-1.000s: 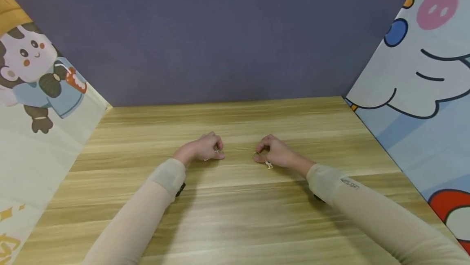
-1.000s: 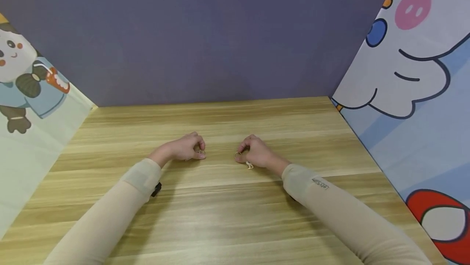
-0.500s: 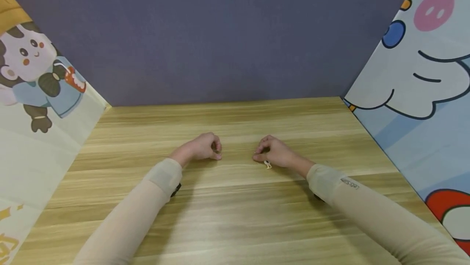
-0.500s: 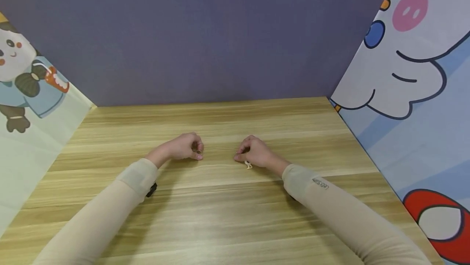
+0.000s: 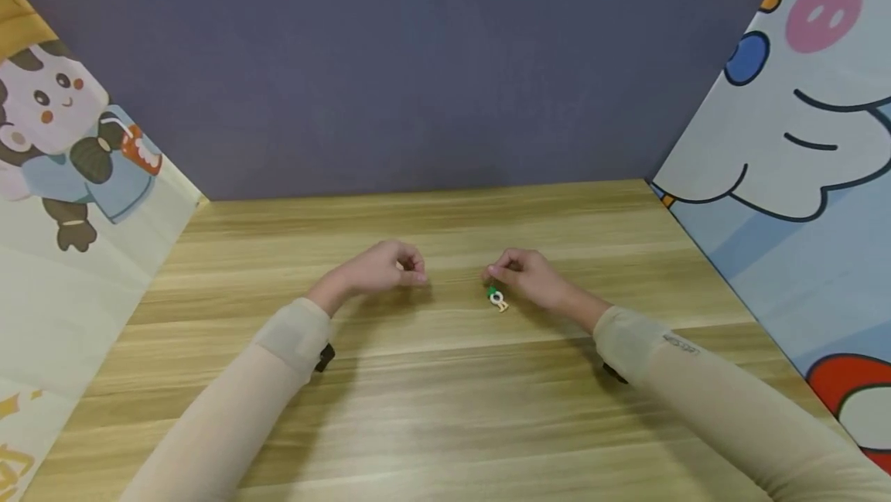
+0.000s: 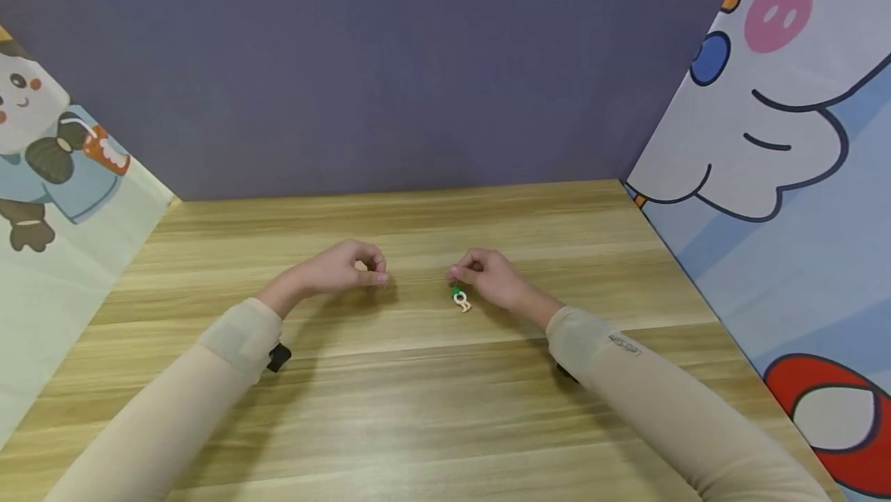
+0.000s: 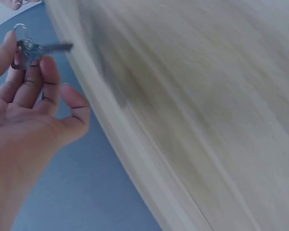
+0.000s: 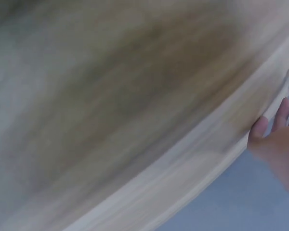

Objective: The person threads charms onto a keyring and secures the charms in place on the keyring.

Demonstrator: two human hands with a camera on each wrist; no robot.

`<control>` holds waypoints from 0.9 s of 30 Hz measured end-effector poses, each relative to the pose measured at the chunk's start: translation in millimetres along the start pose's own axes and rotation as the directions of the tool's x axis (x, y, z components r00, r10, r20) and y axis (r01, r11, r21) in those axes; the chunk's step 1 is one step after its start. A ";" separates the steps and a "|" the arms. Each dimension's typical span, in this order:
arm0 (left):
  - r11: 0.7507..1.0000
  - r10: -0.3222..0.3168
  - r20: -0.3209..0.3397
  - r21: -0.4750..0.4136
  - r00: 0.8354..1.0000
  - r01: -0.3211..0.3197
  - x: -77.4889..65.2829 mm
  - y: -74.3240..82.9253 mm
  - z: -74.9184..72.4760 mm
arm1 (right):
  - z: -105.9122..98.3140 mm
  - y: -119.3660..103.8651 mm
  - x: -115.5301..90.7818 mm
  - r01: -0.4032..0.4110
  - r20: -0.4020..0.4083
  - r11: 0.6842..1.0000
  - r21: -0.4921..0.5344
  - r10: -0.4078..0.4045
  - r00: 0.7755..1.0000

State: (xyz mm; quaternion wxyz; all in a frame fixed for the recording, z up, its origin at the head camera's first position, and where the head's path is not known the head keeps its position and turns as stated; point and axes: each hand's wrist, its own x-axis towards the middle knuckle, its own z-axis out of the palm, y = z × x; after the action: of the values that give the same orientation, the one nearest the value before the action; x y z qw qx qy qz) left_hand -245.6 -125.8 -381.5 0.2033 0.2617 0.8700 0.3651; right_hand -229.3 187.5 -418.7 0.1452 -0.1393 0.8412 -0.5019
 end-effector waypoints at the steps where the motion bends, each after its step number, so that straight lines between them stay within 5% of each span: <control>1: 1.000 0.005 -0.009 -0.026 1.000 -0.005 1.2 1.1 -0.5 | -1.1 -0.4 -0.2 0.001 -0.003 1.000 0.027 -0.001 1.000; 7: 0.989 0.013 -0.041 -0.145 0.999 -0.019 6.3 8.9 0.9 | -5.0 -5.7 -0.1 0.009 -0.015 0.992 0.129 -0.007 1.000; 14: 0.988 0.008 -0.080 -0.155 0.997 -0.021 10.0 9.5 0.9 | -9.8 -17.3 1.4 0.011 -0.025 0.998 0.062 -0.009 1.000; 27: 0.951 0.012 -0.145 -0.305 0.989 -0.057 5.3 17.1 2.6 | -7.0 -34.4 3.5 -0.031 -0.047 0.999 0.011 0.031 0.998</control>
State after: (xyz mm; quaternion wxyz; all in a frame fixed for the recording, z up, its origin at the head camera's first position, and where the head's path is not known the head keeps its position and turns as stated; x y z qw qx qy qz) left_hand -243.1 -111.1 -371.4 0.1730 0.2154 0.8099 0.5174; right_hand -232.1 176.0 -385.5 0.1336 -0.1135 0.8439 -0.5070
